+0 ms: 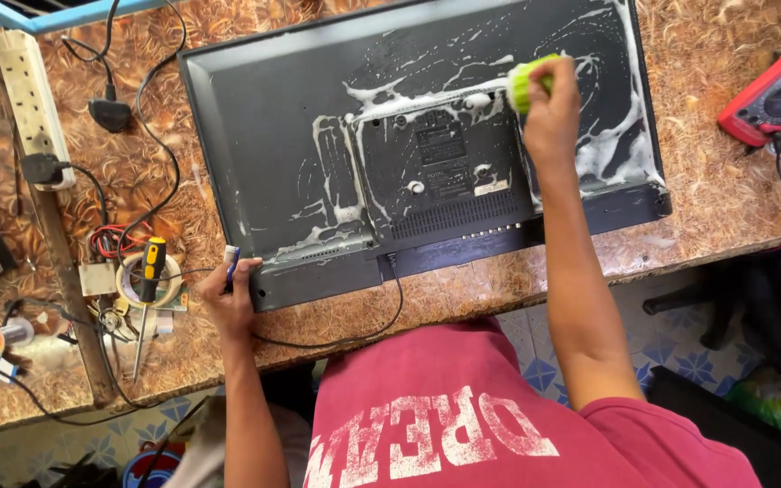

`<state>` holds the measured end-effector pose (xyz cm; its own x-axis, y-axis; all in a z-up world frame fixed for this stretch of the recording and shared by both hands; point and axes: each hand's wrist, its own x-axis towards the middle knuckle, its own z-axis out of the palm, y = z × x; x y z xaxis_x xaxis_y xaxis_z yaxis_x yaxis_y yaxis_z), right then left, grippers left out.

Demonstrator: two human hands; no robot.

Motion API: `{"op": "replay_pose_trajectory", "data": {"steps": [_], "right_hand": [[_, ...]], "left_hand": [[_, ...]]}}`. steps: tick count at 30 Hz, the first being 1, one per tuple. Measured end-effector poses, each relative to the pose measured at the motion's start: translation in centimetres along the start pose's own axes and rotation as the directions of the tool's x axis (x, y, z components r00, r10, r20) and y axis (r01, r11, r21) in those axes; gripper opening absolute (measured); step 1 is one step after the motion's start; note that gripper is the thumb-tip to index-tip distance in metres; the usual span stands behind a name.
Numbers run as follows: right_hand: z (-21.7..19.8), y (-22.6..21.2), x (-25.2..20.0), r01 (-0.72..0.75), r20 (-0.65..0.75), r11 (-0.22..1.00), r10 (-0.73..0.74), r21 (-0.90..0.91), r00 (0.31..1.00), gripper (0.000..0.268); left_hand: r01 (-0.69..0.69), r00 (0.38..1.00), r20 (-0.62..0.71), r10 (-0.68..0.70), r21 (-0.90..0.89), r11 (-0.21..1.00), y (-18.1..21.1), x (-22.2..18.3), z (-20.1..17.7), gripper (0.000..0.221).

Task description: Cleaning the back casing of a television using soap foam and a toothbrush to scrub the vents.

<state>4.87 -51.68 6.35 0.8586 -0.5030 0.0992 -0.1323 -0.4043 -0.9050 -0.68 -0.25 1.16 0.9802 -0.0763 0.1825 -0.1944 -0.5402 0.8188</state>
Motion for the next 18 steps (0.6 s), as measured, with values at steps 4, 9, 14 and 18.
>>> {"op": "replay_pose_trajectory", "data": {"steps": [4, 9, 14, 18], "right_hand": [[-3.9, 0.5, -1.7, 0.084, -0.41, 0.991, -0.035, 0.104, 0.912, 0.018], [-13.8, 2.4, -4.2, 0.21, -0.393, 0.727, 0.089, 0.654, 0.915, 0.025], [-18.3, 5.8, -6.5, 0.156, -0.417, 0.744, 0.178, 0.65, 0.891, 0.018], [-19.2, 7.7, -7.3, 0.07, -0.453, 0.813, 0.248, 0.578, 0.857, 0.03]], "left_hand": [[0.007, 0.999, -0.035, -0.007, -0.001, 1.0, 0.0, 0.1, 0.1, 0.036], [-0.037, 0.997, -0.066, 0.042, 0.084, 0.996, 0.1, 0.4, 0.1, 0.04], [-0.001, 0.996, -0.089, 0.009, 0.099, 0.995, -0.8, -0.3, 0.5, 0.037], [-0.026, 0.993, -0.112, 0.043, 0.148, 0.989, -1.7, -0.5, 0.5, 0.037]]}}
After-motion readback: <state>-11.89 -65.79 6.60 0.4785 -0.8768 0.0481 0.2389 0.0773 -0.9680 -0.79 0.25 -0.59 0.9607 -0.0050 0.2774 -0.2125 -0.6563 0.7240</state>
